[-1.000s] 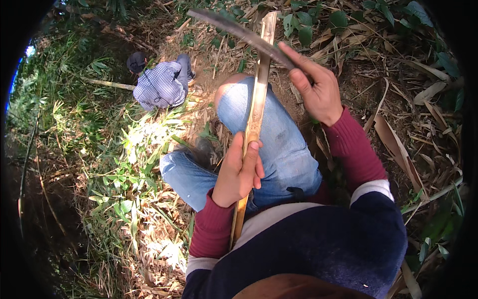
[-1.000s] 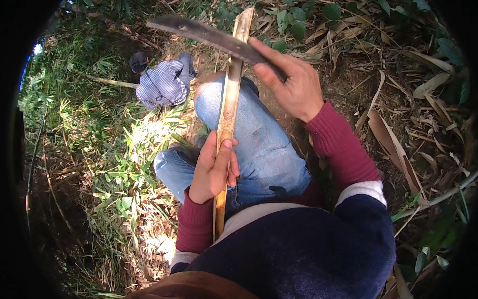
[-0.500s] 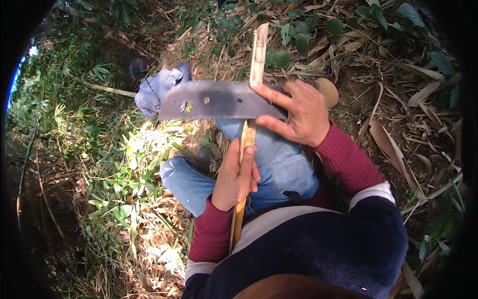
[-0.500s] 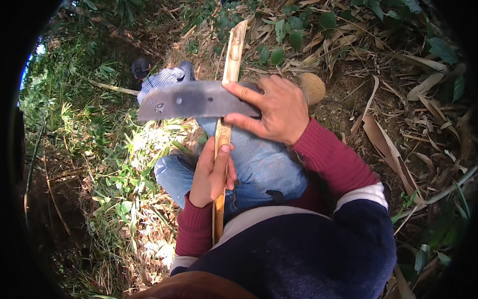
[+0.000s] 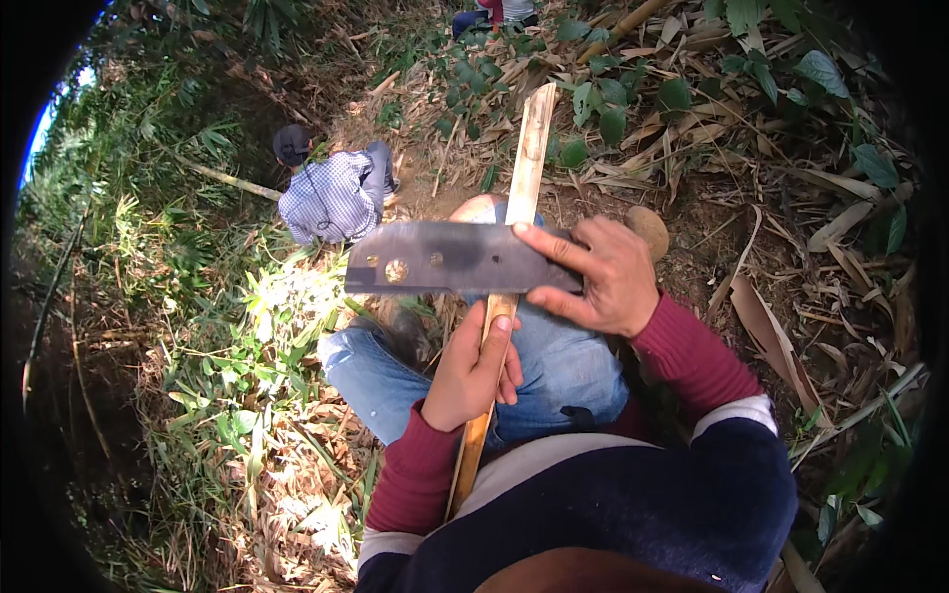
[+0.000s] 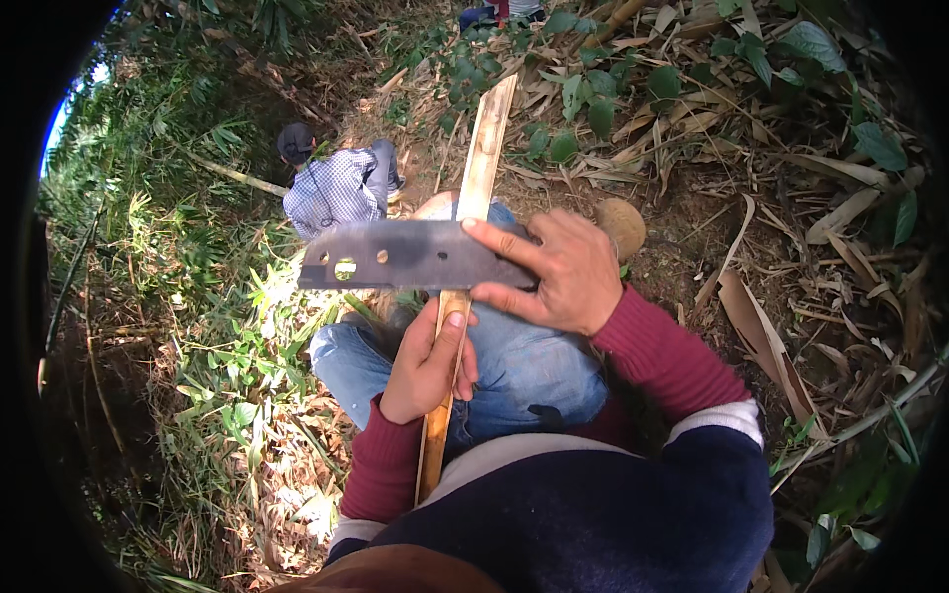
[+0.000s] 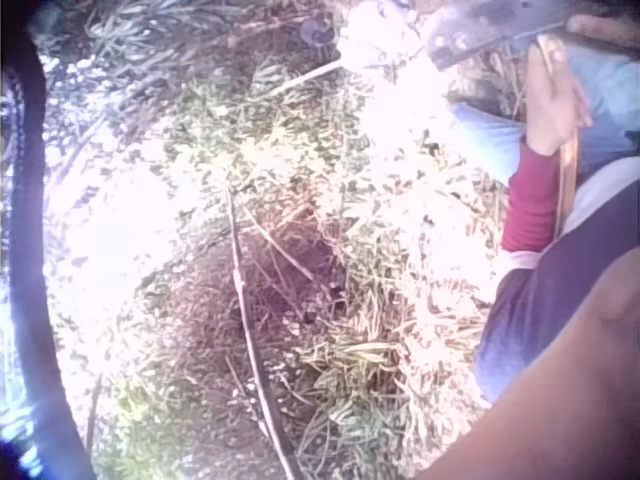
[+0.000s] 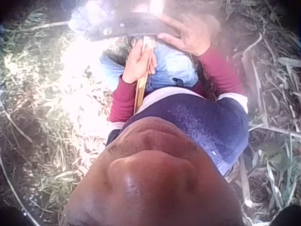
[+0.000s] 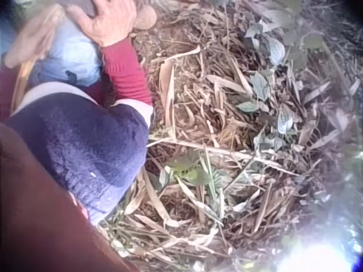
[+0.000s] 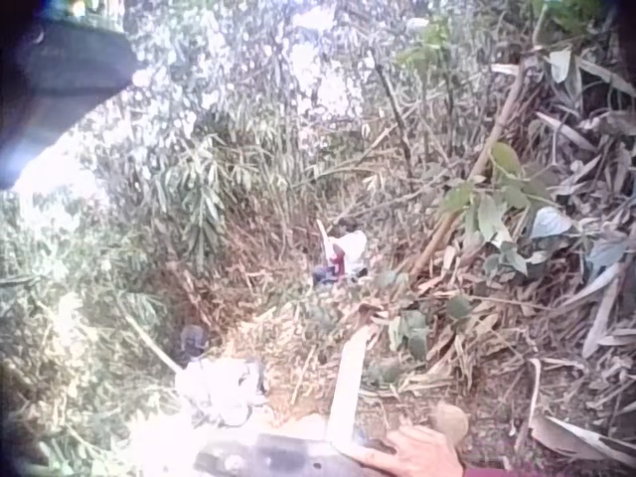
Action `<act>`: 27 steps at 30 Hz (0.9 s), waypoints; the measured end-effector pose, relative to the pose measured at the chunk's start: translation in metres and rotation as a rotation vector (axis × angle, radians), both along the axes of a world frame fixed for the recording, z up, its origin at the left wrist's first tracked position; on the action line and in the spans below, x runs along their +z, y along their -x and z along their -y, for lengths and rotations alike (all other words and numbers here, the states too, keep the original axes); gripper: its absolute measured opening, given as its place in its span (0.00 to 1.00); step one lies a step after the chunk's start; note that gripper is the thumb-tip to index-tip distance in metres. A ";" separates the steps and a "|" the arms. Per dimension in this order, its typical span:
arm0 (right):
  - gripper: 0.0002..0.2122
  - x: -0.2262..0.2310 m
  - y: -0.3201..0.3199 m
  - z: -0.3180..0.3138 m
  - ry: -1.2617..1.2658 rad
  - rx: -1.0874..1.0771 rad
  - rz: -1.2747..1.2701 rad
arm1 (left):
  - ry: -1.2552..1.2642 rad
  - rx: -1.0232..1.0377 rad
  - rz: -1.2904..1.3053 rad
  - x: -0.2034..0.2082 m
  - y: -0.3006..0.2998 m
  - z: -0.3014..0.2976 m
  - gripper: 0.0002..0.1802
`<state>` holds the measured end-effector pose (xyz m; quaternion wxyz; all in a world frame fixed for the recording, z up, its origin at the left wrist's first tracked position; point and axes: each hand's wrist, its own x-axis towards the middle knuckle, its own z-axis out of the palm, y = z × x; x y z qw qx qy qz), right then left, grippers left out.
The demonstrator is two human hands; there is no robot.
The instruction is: The person sits on the ground in a bamboo grove and uses a large knife to shave and split a long bamboo pole. They repeatedly scrape the surface to smooth it and then split the pole lengthwise into thinner strips.
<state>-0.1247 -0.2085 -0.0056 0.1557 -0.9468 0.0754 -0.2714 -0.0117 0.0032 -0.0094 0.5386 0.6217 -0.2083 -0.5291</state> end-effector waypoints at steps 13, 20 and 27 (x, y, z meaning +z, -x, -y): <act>0.34 0.016 -0.006 -0.011 0.169 0.128 -0.008 | -0.058 -0.036 0.155 -0.005 -0.002 0.001 0.19; 0.34 0.013 -0.006 -0.010 0.228 0.124 -0.014 | -0.042 -0.015 0.150 -0.005 0.001 -0.001 0.21; 0.31 0.018 -0.010 0.011 0.304 -0.024 -0.034 | -0.016 0.025 0.114 0.002 0.001 0.004 0.22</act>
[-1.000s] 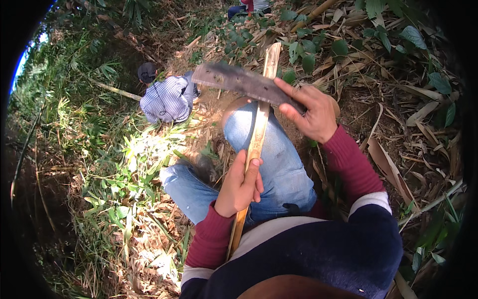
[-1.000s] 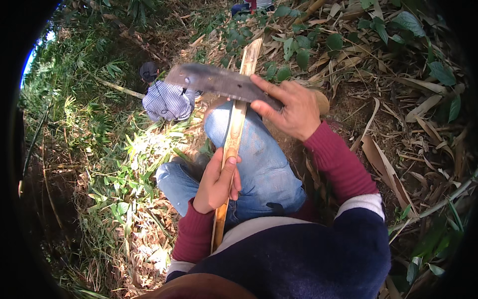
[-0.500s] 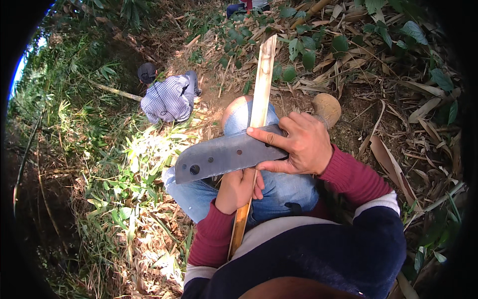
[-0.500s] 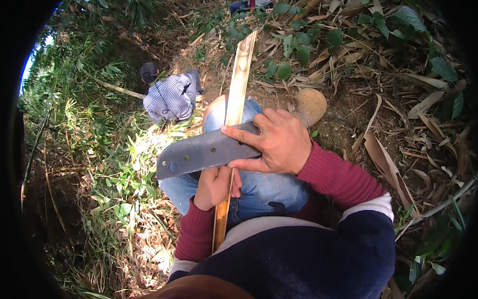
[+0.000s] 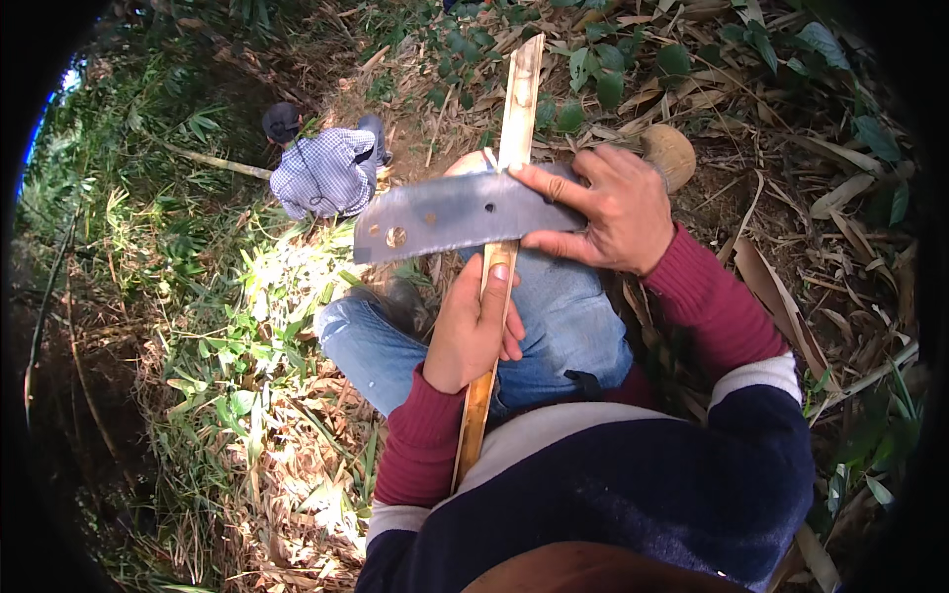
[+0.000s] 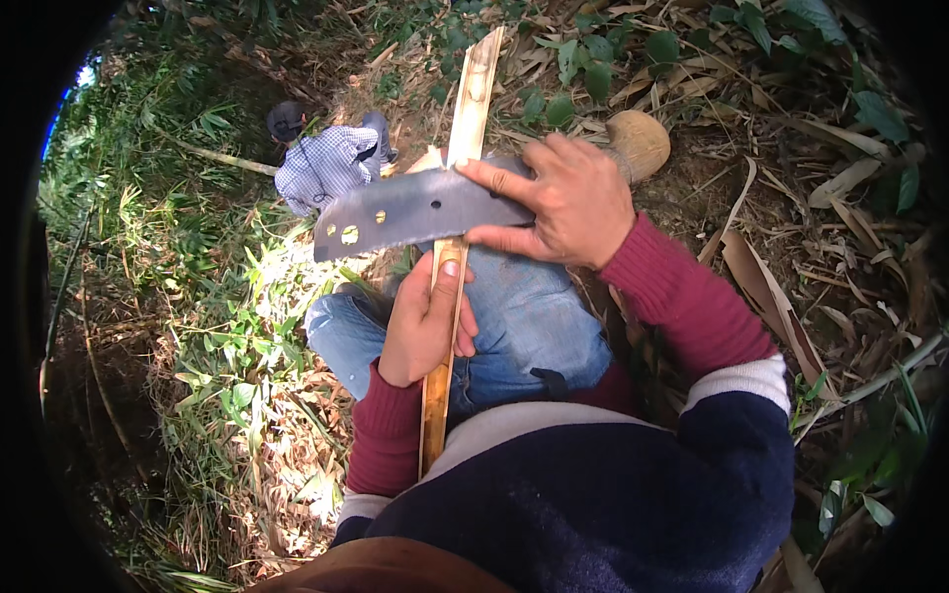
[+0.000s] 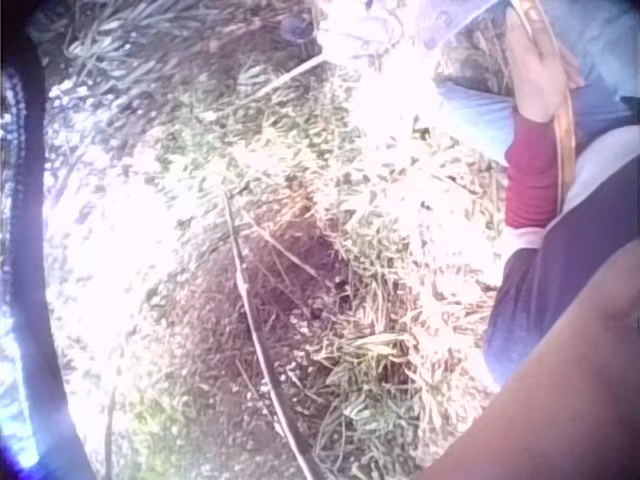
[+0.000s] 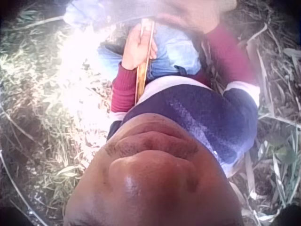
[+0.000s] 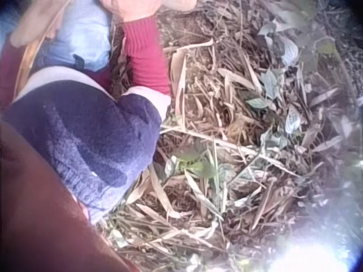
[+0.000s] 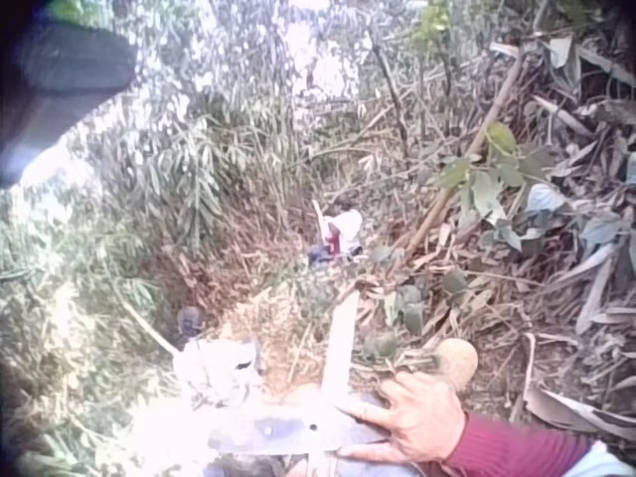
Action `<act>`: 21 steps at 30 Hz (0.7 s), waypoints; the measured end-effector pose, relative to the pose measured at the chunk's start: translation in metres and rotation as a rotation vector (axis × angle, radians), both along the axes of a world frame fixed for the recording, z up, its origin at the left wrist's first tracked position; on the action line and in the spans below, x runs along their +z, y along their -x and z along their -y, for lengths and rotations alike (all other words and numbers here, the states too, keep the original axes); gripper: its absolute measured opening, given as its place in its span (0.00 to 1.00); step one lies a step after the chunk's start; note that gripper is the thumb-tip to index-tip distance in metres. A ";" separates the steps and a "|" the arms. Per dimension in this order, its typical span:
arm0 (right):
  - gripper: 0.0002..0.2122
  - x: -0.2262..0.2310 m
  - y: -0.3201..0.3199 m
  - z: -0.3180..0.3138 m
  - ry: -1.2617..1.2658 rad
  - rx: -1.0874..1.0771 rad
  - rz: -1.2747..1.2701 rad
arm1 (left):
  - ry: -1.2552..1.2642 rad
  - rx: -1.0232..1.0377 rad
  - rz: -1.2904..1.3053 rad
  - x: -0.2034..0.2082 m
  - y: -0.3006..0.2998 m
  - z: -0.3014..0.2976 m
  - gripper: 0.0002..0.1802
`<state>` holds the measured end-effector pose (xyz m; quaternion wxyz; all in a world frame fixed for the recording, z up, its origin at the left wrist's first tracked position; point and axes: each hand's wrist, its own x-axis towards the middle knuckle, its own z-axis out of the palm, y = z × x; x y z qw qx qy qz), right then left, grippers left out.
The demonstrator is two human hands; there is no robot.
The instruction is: The person sits on the ground in a bamboo grove and uses a large knife to shave and split a long bamboo pole. They repeatedly scrape the surface to smooth it and then split the pole lengthwise into thinner strips.
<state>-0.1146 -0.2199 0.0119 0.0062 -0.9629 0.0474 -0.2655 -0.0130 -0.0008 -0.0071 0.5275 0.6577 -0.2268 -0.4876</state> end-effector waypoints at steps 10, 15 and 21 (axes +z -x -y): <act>0.28 -0.004 -0.015 0.036 -0.211 -0.130 -0.025 | -0.016 -0.014 0.037 0.004 0.000 0.002 0.21; 0.31 0.000 0.009 -0.024 -0.223 0.041 -0.028 | -0.061 -0.012 0.112 0.007 0.001 0.001 0.17; 0.34 -0.004 0.014 -0.050 -0.206 0.076 -0.064 | -0.027 -0.031 0.190 -0.006 0.004 -0.005 0.15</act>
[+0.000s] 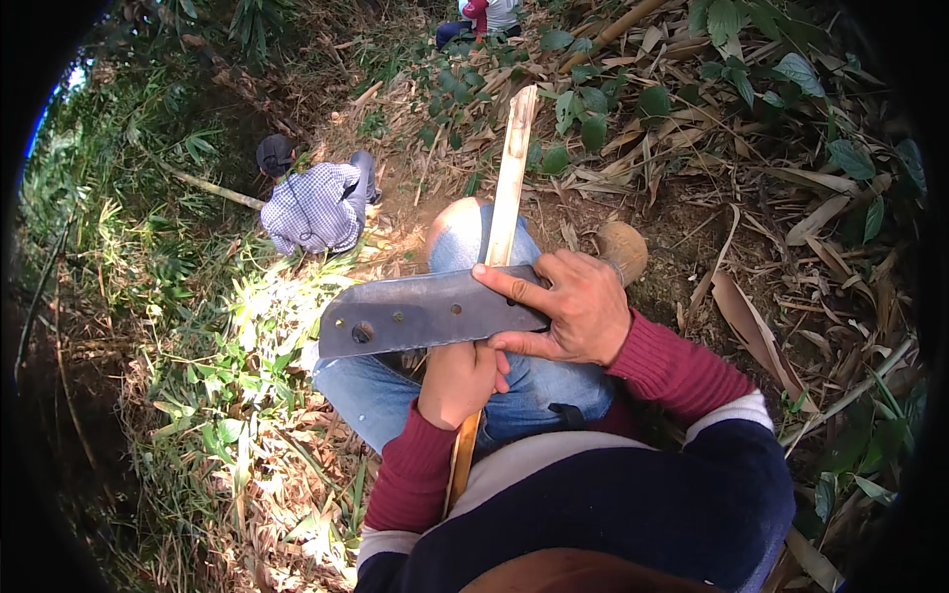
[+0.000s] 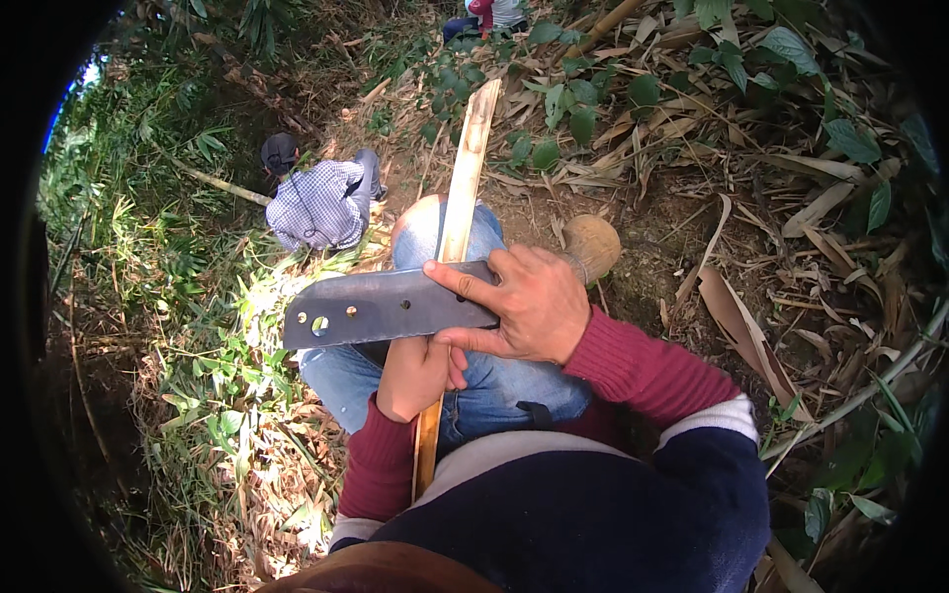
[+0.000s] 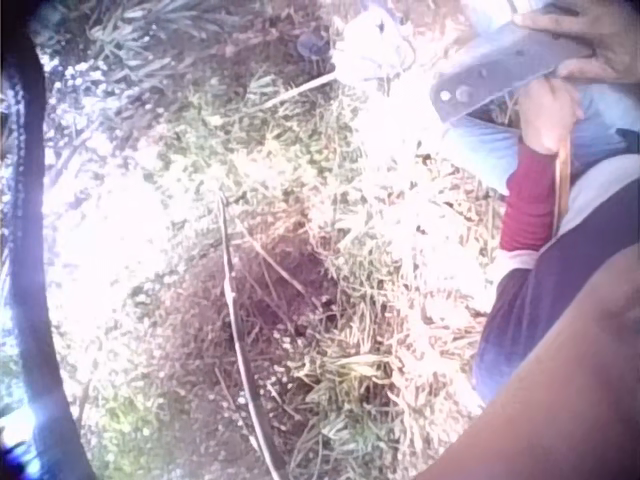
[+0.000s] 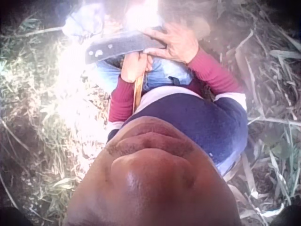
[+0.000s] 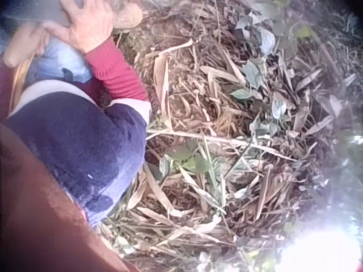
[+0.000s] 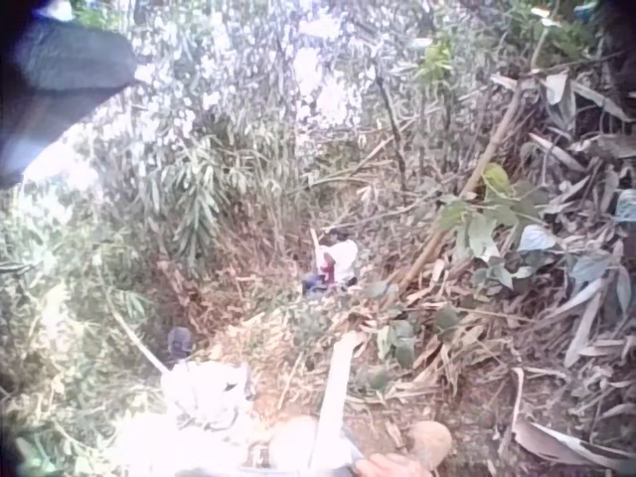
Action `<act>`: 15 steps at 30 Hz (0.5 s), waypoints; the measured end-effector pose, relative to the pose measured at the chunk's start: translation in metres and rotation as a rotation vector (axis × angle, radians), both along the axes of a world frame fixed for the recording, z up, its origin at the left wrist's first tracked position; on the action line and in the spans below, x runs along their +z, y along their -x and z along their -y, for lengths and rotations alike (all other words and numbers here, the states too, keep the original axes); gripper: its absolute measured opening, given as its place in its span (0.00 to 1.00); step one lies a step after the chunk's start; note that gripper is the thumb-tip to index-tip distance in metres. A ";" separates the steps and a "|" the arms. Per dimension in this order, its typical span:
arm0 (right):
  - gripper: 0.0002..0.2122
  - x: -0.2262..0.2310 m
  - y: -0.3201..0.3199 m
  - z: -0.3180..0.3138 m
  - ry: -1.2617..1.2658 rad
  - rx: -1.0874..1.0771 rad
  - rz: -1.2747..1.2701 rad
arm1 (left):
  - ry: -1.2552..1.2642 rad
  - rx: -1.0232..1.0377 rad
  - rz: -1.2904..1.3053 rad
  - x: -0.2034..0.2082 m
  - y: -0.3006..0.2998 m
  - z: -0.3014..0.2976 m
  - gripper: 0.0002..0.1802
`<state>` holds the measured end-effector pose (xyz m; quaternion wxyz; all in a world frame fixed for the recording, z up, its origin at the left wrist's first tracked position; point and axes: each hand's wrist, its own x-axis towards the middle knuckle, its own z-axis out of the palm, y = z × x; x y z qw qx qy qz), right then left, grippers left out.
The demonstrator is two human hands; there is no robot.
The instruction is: The person sits on the ground in a bamboo grove and uses a large knife to shave and split a long bamboo pole. They repeatedly scrape the surface to smooth it and then split the pole lengthwise into thinner strips.
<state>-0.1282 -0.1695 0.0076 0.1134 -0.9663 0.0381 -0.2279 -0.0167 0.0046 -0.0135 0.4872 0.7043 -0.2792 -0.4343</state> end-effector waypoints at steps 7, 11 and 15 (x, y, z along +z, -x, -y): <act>0.31 0.001 -0.017 0.048 0.041 -0.258 0.073 | -0.041 0.031 0.054 0.012 0.005 0.005 0.19; 0.31 0.004 -0.034 0.104 -0.023 -0.417 -0.023 | -0.069 0.037 0.070 0.018 0.006 0.006 0.19; 0.34 0.006 -0.046 0.143 -0.211 -0.549 -0.099 | -0.061 0.021 0.108 0.018 0.009 0.009 0.18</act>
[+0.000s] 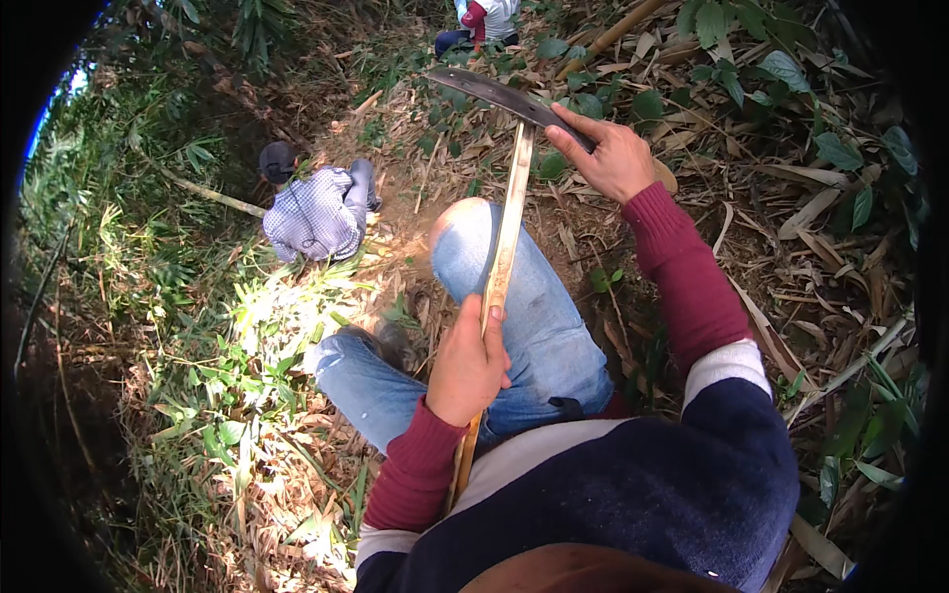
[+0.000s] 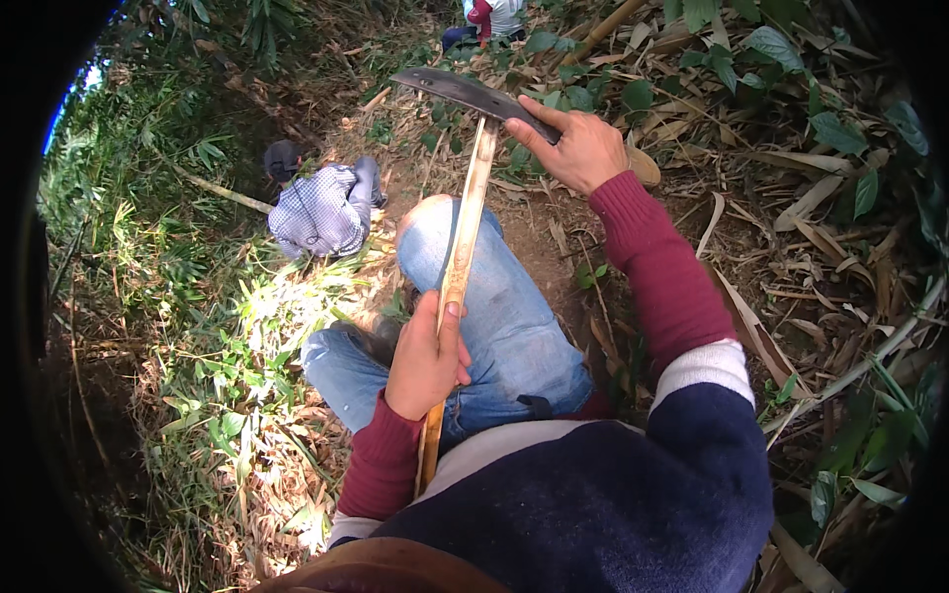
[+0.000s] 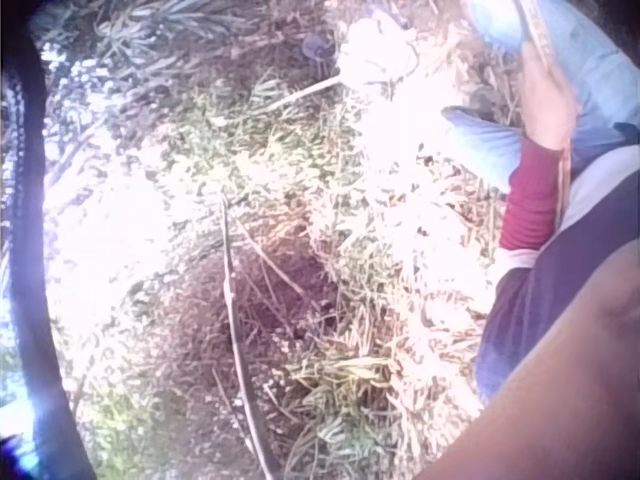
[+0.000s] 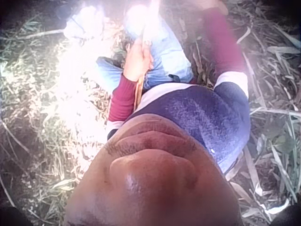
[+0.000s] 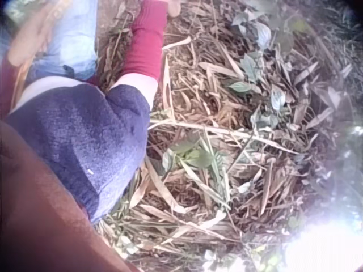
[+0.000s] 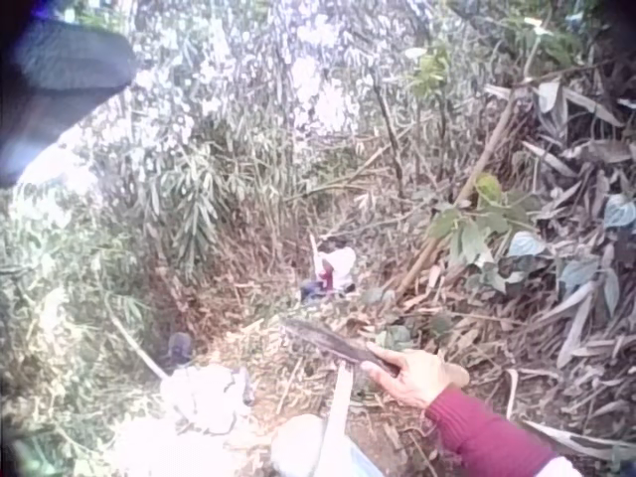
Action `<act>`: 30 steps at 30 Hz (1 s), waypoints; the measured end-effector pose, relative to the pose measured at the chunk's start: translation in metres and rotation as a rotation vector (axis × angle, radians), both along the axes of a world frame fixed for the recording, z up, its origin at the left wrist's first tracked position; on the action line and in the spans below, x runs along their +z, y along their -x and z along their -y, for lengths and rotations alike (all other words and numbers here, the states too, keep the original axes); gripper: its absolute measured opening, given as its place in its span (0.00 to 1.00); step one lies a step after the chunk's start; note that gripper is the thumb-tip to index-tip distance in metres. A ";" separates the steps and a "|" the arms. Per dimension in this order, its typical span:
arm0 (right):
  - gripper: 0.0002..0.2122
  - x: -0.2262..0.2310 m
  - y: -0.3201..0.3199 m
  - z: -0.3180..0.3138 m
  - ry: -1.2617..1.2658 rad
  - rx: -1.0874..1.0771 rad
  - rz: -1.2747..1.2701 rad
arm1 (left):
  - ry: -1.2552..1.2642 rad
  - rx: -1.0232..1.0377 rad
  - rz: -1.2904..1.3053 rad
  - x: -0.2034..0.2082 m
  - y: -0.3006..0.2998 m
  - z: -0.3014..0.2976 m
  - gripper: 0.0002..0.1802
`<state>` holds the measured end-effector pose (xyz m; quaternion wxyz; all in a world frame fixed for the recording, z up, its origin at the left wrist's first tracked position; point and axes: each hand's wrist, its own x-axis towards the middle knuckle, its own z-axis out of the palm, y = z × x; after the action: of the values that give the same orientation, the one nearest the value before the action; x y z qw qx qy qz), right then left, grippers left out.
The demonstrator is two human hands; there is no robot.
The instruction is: The person sits on the ground in a bamboo grove and uses a large knife to shave and split a long bamboo pole. They repeatedly scrape the surface to smooth it and then split the pole lengthwise into thinner strips.
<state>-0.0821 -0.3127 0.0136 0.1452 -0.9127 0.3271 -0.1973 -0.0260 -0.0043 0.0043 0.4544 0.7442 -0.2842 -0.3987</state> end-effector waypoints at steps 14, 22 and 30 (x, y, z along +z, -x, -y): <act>0.30 -0.022 0.048 -0.131 0.029 0.409 0.200 | 0.089 0.013 -0.181 -0.008 -0.006 -0.005 0.16; 0.30 -0.018 0.049 -0.124 0.245 0.367 0.172 | 0.074 -0.013 -0.086 -0.013 -0.002 -0.006 0.17; 0.28 -0.010 0.011 -0.039 0.193 0.105 0.060 | 0.020 0.006 -0.036 -0.003 0.000 0.000 0.18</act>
<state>-0.0927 -0.2735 0.0038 0.0767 -0.9320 0.2539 -0.2472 -0.0265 -0.0045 0.0012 0.4678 0.7332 -0.2777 -0.4079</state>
